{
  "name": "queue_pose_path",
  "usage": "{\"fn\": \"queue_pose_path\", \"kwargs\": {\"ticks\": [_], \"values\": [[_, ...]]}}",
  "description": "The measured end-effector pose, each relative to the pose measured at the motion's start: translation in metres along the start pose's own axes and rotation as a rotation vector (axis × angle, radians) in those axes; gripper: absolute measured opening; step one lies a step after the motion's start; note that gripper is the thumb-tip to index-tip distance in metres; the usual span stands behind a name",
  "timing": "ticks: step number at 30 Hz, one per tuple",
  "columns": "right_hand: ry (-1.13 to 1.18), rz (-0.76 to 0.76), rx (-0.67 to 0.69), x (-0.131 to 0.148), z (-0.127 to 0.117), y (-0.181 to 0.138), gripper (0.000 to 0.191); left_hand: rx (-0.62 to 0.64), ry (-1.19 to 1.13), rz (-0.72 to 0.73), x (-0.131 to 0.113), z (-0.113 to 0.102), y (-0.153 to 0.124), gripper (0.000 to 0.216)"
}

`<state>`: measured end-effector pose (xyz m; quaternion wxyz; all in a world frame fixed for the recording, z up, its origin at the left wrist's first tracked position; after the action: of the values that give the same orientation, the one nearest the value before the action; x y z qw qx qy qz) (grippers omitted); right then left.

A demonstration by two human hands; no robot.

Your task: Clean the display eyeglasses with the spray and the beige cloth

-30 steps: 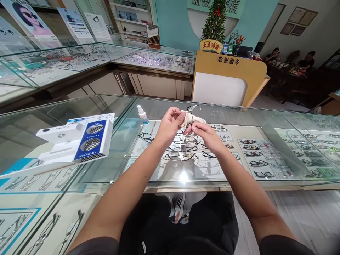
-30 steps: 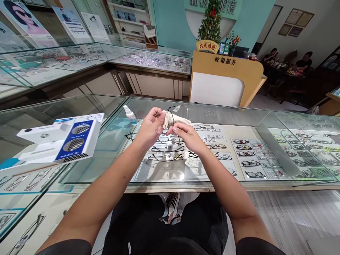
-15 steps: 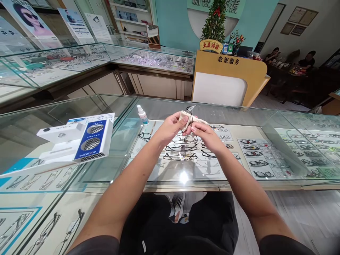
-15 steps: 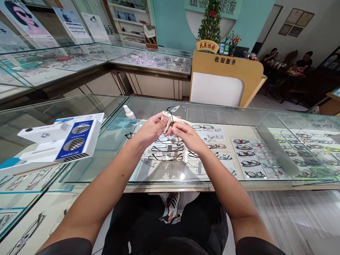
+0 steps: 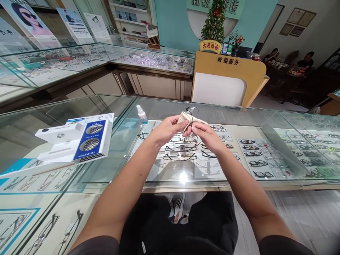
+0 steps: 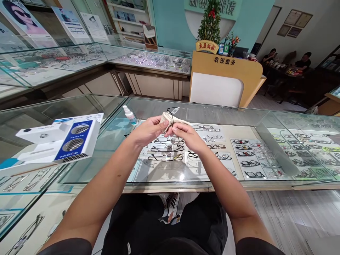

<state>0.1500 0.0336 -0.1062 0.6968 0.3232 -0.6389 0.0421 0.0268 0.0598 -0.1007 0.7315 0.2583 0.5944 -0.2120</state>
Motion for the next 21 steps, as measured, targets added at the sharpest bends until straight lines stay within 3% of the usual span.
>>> {"fn": "queue_pose_path", "kwargs": {"ticks": [8,14,19,21], "values": [[0.047,0.082,-0.041,-0.009,-0.001,0.000,0.042,-0.044,-0.185,0.052,-0.005,0.009,0.001,0.048],[0.056,0.042,-0.061,-0.013,0.001,0.002,0.038,-0.191,-0.210,0.074,-0.001,0.009,0.002,0.056],[-0.003,0.056,-0.073,-0.011,0.009,0.002,0.035,-0.417,-0.191,0.086,0.009,-0.003,0.000,0.065],[-0.003,0.059,-0.058,-0.009,0.012,0.002,0.036,-0.449,-0.185,0.088,0.010,-0.006,-0.001,0.065]]}}
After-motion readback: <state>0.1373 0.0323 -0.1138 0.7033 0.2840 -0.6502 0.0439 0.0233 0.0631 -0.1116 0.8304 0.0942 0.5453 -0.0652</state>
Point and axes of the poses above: each hand's wrist, its own y-axis towards the middle knuckle, its own z-axis out of the palm, x = y × z, the point moved 8 cm from there along y, towards the middle knuckle, and after that the axes turned 7 degrees about -z, right-handed, at the moved point
